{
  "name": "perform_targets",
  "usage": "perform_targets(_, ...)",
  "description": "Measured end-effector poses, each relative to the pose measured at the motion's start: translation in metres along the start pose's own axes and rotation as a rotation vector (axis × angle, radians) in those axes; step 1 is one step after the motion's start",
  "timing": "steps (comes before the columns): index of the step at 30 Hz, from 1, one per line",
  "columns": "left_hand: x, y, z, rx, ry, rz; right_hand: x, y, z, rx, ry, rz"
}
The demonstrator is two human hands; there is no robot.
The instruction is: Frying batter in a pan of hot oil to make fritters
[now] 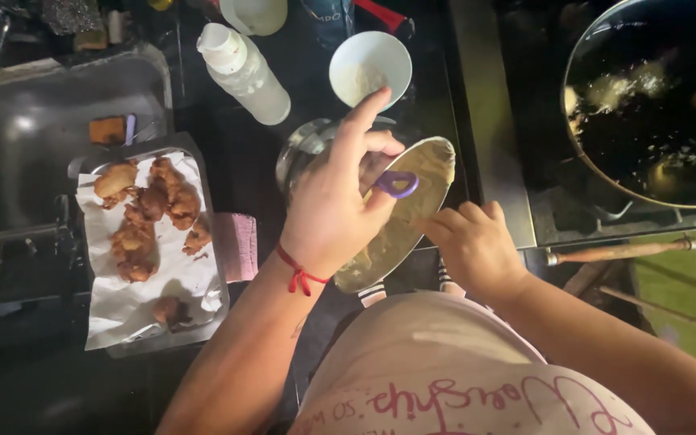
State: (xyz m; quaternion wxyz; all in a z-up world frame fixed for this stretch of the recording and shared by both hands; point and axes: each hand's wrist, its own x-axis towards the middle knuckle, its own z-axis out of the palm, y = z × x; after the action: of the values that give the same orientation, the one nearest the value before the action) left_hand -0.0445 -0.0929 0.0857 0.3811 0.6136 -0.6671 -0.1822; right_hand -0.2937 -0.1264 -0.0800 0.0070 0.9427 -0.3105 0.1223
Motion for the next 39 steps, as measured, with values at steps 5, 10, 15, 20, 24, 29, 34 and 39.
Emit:
perform_targets(5,0.0,-0.002,0.005,0.027,0.034,0.025,-0.012,-0.024,-0.008,0.425,-0.073,0.211)
perform_targets(10,0.001,-0.005,0.006,-0.004,0.015,0.006,-0.002,-0.046,-0.021,1.103,-0.391,0.814)
perform_targets(15,-0.002,-0.008,0.01,0.003,0.092,0.068,-0.013,-0.054,-0.013,1.384,-0.382,1.078)
perform_targets(20,-0.006,-0.005,0.01,-0.012,0.152,0.11,-0.016,-0.057,-0.024,1.563,-0.379,1.217)
perform_targets(24,-0.01,-0.002,0.006,-0.006,0.202,0.112,-0.018,-0.057,-0.032,1.646,-0.403,1.266)
perform_targets(29,-0.018,-0.002,-0.009,-0.085,0.274,0.095,-0.007,-0.053,-0.062,1.534,-0.339,1.18)
perform_targets(34,-0.026,-0.008,-0.022,-0.201,0.344,-0.054,0.004,-0.045,-0.093,1.145,-0.32,1.01)
perform_targets(39,-0.027,-0.016,-0.025,-0.208,0.342,-0.001,0.029,-0.036,-0.098,0.85,-0.287,0.857)
